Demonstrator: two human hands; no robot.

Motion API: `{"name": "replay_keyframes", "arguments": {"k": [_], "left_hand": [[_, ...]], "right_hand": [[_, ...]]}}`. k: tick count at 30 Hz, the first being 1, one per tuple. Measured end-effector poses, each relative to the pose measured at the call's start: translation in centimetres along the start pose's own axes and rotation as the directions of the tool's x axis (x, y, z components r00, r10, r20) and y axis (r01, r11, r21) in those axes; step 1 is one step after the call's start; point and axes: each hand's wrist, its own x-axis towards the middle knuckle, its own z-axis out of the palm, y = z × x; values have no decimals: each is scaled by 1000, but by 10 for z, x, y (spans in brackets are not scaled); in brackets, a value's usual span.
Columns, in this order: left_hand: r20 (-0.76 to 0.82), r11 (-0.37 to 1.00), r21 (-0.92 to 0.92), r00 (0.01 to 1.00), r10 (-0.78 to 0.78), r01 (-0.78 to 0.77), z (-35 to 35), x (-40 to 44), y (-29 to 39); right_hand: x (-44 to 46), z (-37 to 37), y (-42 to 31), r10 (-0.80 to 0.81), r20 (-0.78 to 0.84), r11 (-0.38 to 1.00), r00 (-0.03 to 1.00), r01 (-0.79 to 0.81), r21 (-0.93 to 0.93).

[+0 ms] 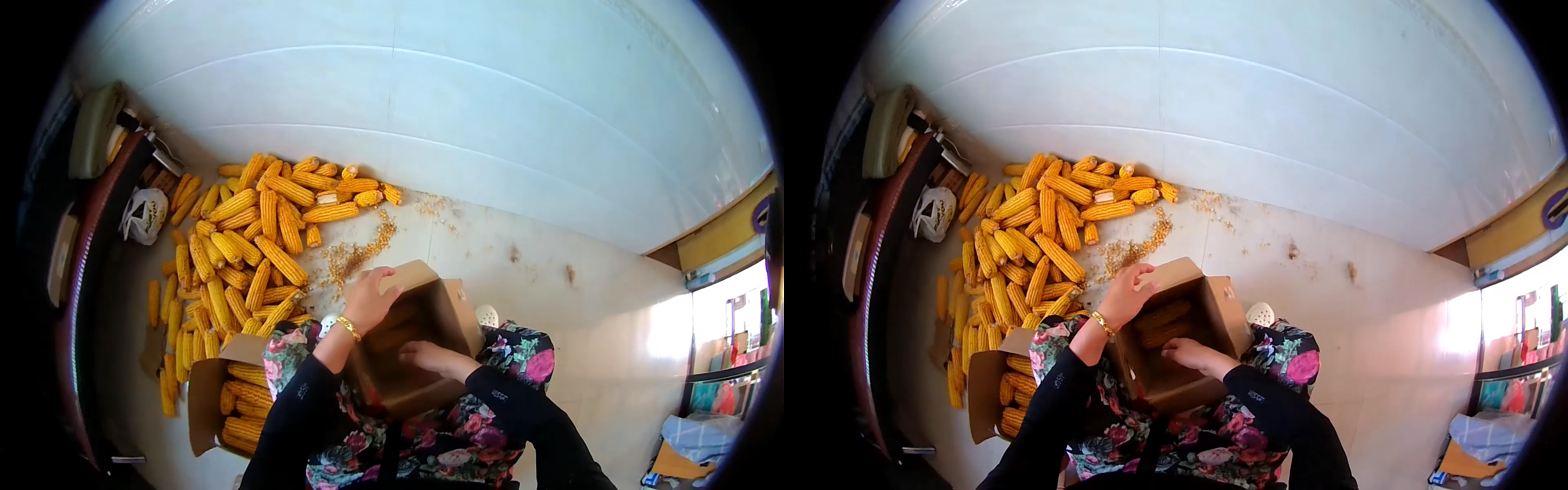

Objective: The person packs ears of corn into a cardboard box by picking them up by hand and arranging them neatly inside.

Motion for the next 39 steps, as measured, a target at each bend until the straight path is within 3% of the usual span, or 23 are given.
{"name": "replay_keyframes", "arguments": {"k": [2,3,5,6,8,14,16,18,20,22,24,25,26,28,30,32,35,39], "left_hand": [[3,1000,25,1000,13,-13,0,1,-3],[-3,1000,23,1000,18,-18,2,2,-7],[-4,999,24,1000,25,-25,2,2,-6],[-7,1000,-2,1000,-2,2,0,2,0],[2,999,-27,1000,-19,19,1,3,6],[-8,998,-39,999,-41,40,0,-2,9],[-98,968,-235,989,-112,86,-22,-18,28],[-279,898,-439,945,-169,31,-61,-49,53],[-563,890,-443,806,-181,-110,-102,-93,58],[-752,941,-326,629,-196,-95,-128,-142,16],[-797,958,-278,541,-267,63,-141,-196,-48],[-734,931,-303,572,-366,206,-145,-232,-96],[-665,884,-316,584,-466,344,-145,-268,-146],[-530,687,-286,487,-694,668,-133,-329,-227],[-615,635,-186,415,-671,750,-100,-352,-217],[-698,496,64,394,-598,866,-71,-376,-262],[-485,361,241,434,-759,901,-52,-367,-241],[-438,376,131,394,-808,917,-52,-356,-237]], "right_hand": [[4,-5,0,-169,-87,983,982,161,-88],[1,-9,-7,-171,-89,983,981,164,-84],[-16,-18,-34,13,-146,981,989,16,192],[-20,-22,-42,13,-150,980,989,17,200],[-25,-31,-54,15,-255,881,967,108,460],[-42,-52,-68,-81,-362,678,928,318,663],[-53,-60,-71,-112,-403,582,908,389,715],[-66,-70,-76,-122,-425,563,897,415,715],[-74,-73,-69,-112,-480,513,870,465,721],[-72,-75,-64,-109,-487,504,867,470,724],[-69,-76,-64,-117,-490,517,864,474,712],[-69,-75,-64,-132,-480,514,867,474,715],[-68,-74,-64,-141,-478,507,867,478,717],[-64,-74,-63,-162,-454,531,876,465,709],[-63,-71,-65,-161,-449,531,879,461,712],[-62,-69,-67,-163,-438,534,884,452,714],[-56,-68,-67,-136,-413,567,901,413,713],[-52,-68,-63,-123,-381,565,916,380,732]]}}
